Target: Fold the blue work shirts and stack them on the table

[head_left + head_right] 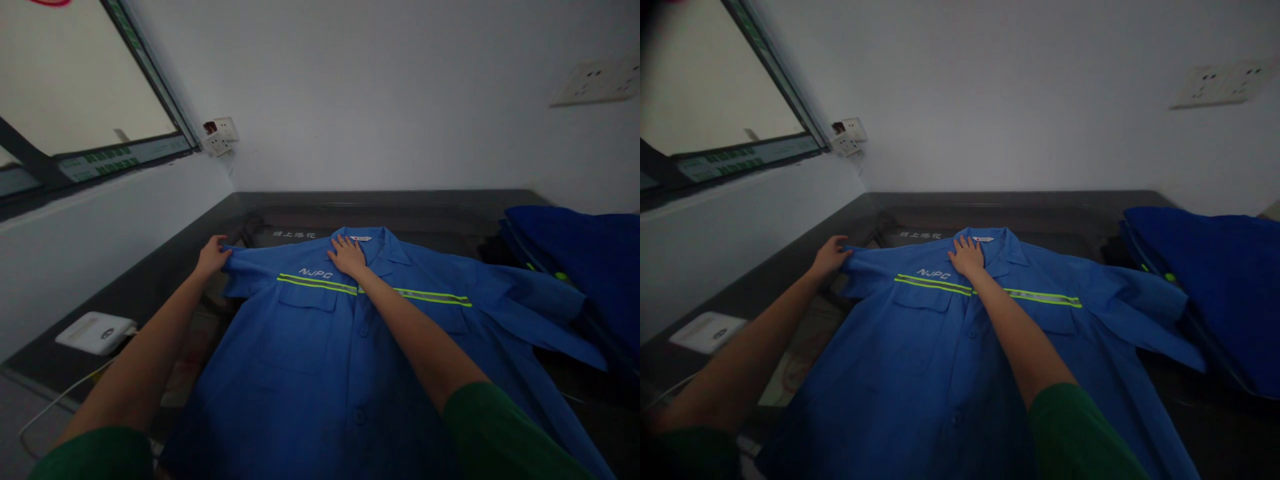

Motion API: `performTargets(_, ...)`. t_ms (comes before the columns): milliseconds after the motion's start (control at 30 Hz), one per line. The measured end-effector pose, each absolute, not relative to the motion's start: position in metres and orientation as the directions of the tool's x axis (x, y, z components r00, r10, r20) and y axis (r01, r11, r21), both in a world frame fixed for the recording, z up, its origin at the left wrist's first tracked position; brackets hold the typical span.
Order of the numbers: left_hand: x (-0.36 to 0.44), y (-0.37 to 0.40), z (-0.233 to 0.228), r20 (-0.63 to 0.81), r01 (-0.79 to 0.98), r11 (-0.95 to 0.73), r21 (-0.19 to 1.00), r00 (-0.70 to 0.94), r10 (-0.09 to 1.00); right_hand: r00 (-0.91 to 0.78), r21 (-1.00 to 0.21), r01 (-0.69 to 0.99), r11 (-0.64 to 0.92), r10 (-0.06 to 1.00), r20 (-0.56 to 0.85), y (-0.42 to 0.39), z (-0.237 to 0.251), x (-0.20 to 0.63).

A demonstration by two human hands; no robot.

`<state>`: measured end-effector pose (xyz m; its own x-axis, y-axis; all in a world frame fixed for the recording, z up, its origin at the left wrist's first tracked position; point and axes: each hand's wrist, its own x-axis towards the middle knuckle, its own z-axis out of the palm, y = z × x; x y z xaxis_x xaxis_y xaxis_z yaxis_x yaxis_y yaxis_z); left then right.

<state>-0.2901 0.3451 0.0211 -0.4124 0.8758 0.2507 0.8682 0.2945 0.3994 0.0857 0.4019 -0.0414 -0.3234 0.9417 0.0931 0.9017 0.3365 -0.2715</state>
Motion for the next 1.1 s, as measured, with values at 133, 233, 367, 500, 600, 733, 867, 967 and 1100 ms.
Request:
performTargets(133, -0.263, 0.330, 0.009, 0.391, 0.971, 0.175, 0.164, -0.227, 0.892, -0.326, -0.265, 0.904, 0.336, 0.942, 0.083, 0.404, -0.043, 0.085)
performTargets(233, -0.232, 0.325, -0.004, 0.367, 0.988, -0.118, 0.100, 0.074, 0.927, -0.331, -0.253, 0.905, 0.341, 0.940, 0.083, 0.404, -0.044, 0.085)
performTargets(367, -0.211, 0.322, -0.030, 0.184, 0.976, -0.179, 0.123, 0.155, 0.971, -0.327, -0.248, 0.908, 0.337, 0.942, 0.080, 0.403, -0.043, 0.085)
performTargets(500, -0.223, 0.313, -0.046, 0.192, 0.998, -0.047, 0.047, 0.037, 0.981, -0.332, -0.246, 0.908, 0.339, 0.941, 0.070, 0.403, -0.042, 0.085)
performTargets(600, -0.239, 0.296, -0.048, 0.292, 0.999, 0.032, -0.028, -0.022, 0.956, -0.333, -0.247, 0.907, 0.341, 0.940, 0.073, 0.403, -0.043, 0.085)
performTargets(733, -0.255, 0.265, -0.047, 0.265, 0.993, 0.093, -0.078, -0.070, 0.962, -0.333, -0.246, 0.907, 0.341, 0.940, 0.076, 0.404, -0.044, 0.086)
performTargets(867, -0.258, 0.243, -0.041, 0.211, 0.985, 0.094, -0.146, -0.061, 0.975, -0.336, -0.226, 0.908, 0.352, 0.936, 0.104, 0.403, -0.045, 0.086)
performTargets(967, -0.249, 0.239, -0.037, 0.225, 0.988, -0.024, -0.152, 0.058, 0.973, -0.327, -0.196, 0.911, 0.362, 0.926, 0.190, 0.397, -0.042, 0.085)
performTargets(1100, -0.237, 0.239, -0.040, 0.077, 0.980, -0.198, 0.003, 0.197, 0.977, -0.383, -0.109, 0.892, 0.440, 0.861, 0.335, 0.384, -0.032, 0.083)
